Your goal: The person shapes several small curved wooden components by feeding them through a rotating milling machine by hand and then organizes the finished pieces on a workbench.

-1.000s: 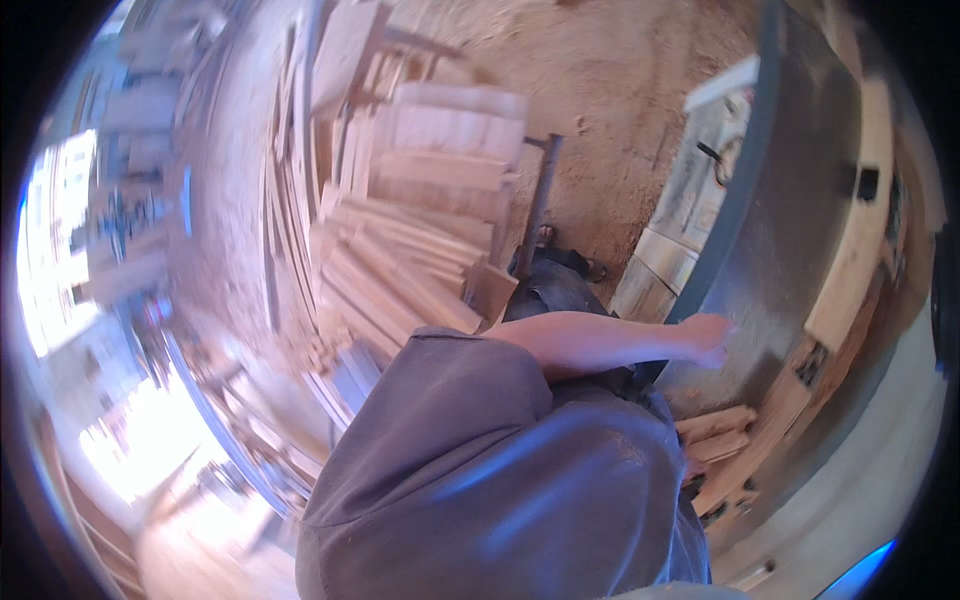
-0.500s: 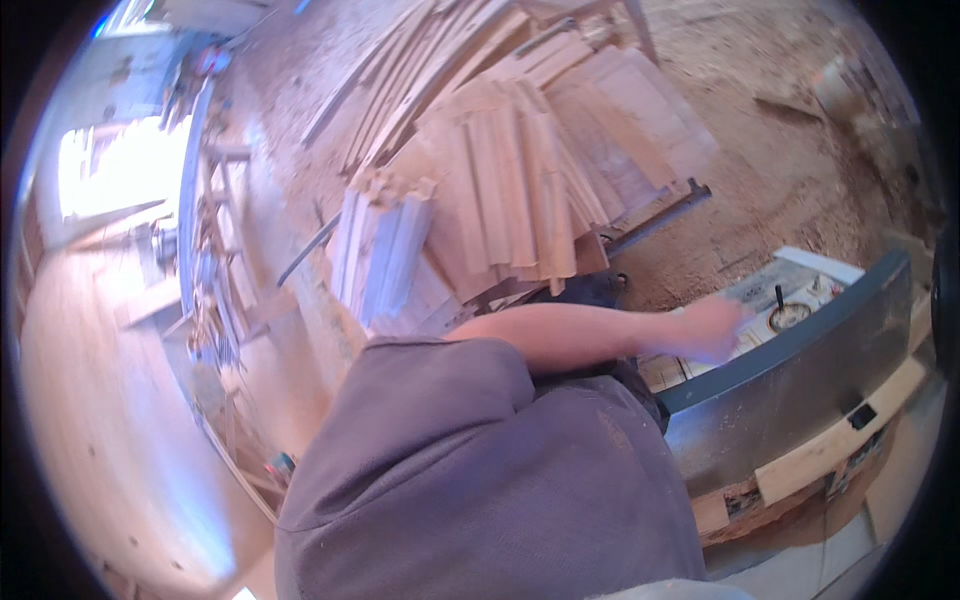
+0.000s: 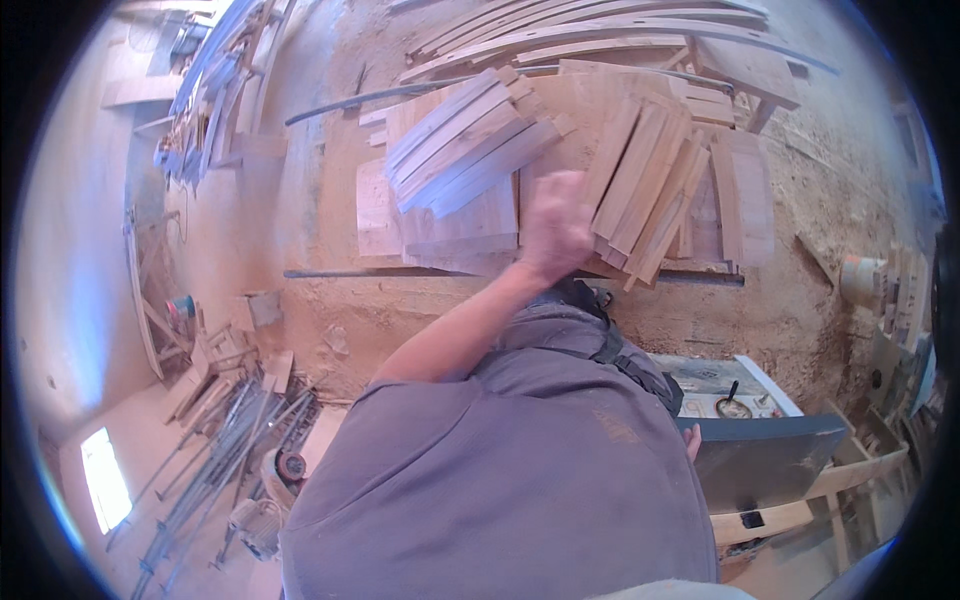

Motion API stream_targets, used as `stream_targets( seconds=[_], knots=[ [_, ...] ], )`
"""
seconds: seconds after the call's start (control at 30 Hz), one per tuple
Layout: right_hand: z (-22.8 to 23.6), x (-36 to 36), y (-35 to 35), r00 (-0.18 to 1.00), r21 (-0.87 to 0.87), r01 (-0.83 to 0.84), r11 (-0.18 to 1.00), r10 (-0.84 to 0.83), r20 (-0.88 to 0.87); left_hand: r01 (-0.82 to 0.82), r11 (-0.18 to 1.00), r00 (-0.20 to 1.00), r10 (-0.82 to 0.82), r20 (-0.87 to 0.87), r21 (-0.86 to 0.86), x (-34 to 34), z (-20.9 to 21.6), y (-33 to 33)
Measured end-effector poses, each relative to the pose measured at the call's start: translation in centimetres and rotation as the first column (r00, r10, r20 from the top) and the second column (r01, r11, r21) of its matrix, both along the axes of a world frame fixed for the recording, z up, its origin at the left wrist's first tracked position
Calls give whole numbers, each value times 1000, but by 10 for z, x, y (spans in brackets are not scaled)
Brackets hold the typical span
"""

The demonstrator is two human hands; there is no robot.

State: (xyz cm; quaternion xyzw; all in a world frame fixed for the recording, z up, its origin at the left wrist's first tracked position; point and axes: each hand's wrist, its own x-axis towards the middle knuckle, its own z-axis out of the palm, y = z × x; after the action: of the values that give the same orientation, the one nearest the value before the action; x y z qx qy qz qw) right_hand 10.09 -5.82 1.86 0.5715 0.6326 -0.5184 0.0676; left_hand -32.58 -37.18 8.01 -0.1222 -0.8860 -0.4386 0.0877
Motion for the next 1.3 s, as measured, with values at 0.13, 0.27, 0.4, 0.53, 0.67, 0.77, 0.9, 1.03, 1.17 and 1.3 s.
stream_targets(
  seconds=[0.13, 0.27, 0.4, 0.53, 0.67, 0.77, 0.9, 1.03, 1.17, 1.3],
  knots=[
    [-11, -41, 9, 980, 2, -201, 980, 201, -4, -531, 830, 845, 505, -176, -169, 0, -45, -122],
    [8, -99, -8, 937, 65, -349, 935, 349, 17, -683, 594, 703, 692, -162, -425, 5, -75, -202],
    [34, -146, -32, 900, 147, -434, 889, 436, 16, -606, 740, 761, 646, 59, -291, 1, -90, -229],
    [58, -205, -57, 830, 208, -546, 812, 558, -2, -502, 795, 853, 520, -44, -340, 22, -94, -252],
    [80, -273, -111, 701, 308, -673, 672, 713, -25, -346, 884, 919, 252, -303, -315, 37, -69, -250],
    [98, -344, -184, 652, 43, -730, 682, 714, -253, -278, 934, 925, 197, -326, -224, 52, -63, -249],
    [83, -405, -244, 635, -405, -771, 491, 630, -447, -180, 969, 929, 111, -354, -167, 55, -51, -226],
    [38, -427, -286, 831, -763, -557, 329, 199, -520, -186, 967, 906, 101, -410, -174, 71, -45, -203],
    [22, -437, -308, 900, -878, -382, 288, -99, -424, -182, 958, 907, 76, -414, -221, 96, -39, -169],
    [31, -425, -288, 896, -920, -344, 187, -228, -382, 62, 988, 913, -112, -392, -140, 125, -27, -133]
  ],
)
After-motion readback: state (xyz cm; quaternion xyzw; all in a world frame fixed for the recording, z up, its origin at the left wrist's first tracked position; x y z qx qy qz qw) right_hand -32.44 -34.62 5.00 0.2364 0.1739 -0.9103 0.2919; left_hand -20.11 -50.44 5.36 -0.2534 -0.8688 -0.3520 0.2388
